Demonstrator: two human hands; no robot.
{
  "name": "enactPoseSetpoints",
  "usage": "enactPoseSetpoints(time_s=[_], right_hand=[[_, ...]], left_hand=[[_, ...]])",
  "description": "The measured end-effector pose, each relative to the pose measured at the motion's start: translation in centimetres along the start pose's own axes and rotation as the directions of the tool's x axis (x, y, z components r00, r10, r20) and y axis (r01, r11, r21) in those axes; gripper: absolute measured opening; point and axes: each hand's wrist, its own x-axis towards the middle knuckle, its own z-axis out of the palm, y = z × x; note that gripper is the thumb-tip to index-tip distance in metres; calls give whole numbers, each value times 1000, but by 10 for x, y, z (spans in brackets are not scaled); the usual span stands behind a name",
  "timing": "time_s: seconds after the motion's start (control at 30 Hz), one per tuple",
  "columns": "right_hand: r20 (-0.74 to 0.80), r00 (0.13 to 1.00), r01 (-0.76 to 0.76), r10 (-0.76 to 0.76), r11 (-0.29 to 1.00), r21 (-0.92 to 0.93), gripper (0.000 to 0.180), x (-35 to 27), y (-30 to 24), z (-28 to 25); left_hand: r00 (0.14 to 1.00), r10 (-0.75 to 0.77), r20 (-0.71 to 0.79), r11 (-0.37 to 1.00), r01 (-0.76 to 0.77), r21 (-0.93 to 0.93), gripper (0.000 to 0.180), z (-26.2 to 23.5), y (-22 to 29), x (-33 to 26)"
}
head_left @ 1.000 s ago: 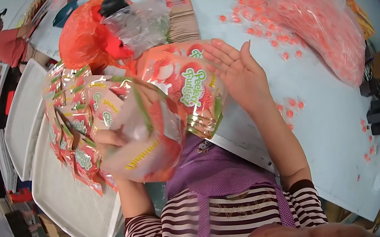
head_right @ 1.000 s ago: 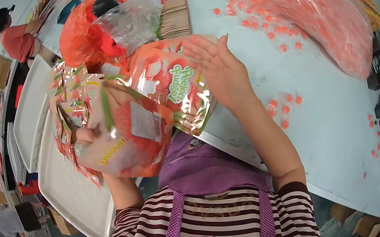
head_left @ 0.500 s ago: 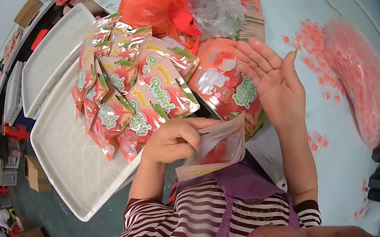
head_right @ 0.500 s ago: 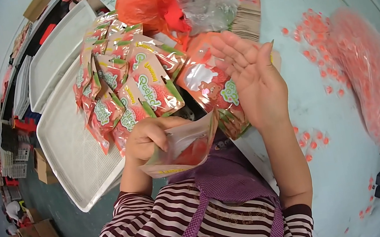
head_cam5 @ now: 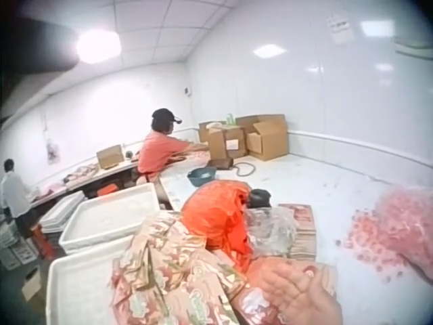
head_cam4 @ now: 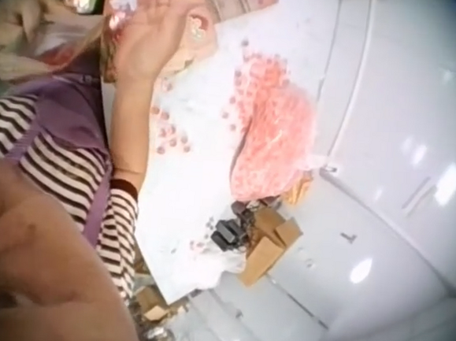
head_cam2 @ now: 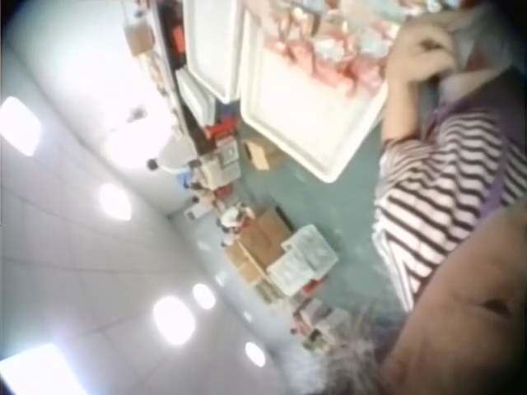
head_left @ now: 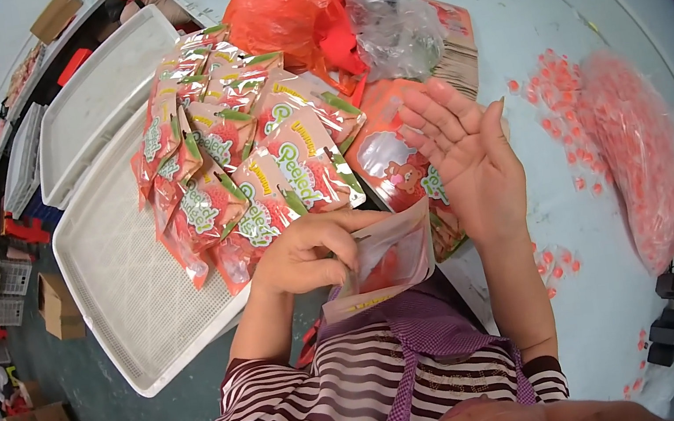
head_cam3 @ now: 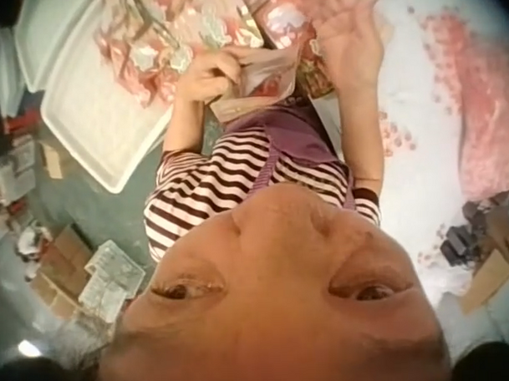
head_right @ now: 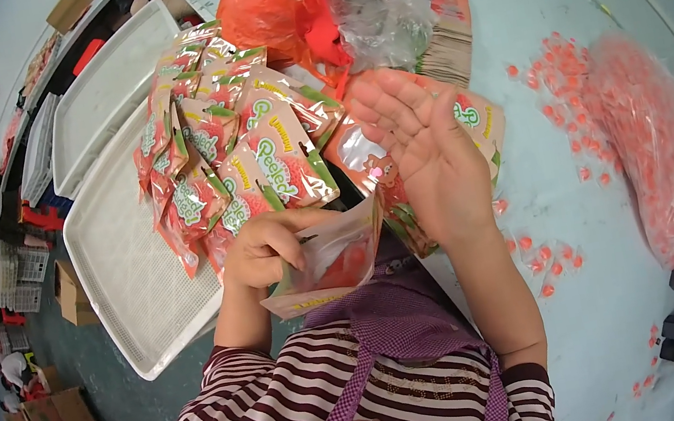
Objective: Counting and placing pink candies into individual plastic pouches.
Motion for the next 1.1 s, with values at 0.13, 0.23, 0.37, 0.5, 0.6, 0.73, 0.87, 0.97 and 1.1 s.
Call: enactPoseSetpoints(time_s=[0.13, 0.23, 0.37, 0.5, 0.6, 0.73, 0.87, 0.97, 1.1], right_hand=[[-31, 999, -11, 12, 1000, 24, 58, -1, 3, -4], [-49, 999, -17, 20, 998, 53, 58, -4, 2, -9], [-85, 996, -14, 19, 998, 63, 57, -10, -1, -10], [-89, 996, -16, 24, 996, 93, 56, -15, -1, -11], [-71, 997, -10, 17, 994, 108, 56, -18, -2, -11], [-101, 995, 8, 5, 991, 130, 56, -18, -1, -11], [-118, 993, 12, 2, 993, 118, 57, -16, 4, -11], [-117, 993, 5, 8, 994, 109, 57, -15, 5, -10], [-125, 992, 2, 11, 995, 104, 57, -15, 6, -8]], left_hand=[[1000, 15, 7, 1000, -15, 21, 20, 0, -2, 1], [1000, -8, 23, 1000, 7, 17, 19, 1, -4, 1], [999, 19, -28, 998, -18, 55, 27, 6, -4, 6], [1000, 2, -4, 998, -1, 62, 18, 6, -3, 5], [999, 22, -38, 1000, -21, 6, 26, 9, -4, 7], [1000, 10, -12, 999, -10, 38, 21, 5, -7, 3], [1000, 2, 5, 998, -2, 60, 16, 3, -6, 1], [1000, 17, -1, 999, -17, 39, 17, 2, -6, 0], [1000, 3, -17, 1000, -2, 31, 18, 2, -5, 0]])
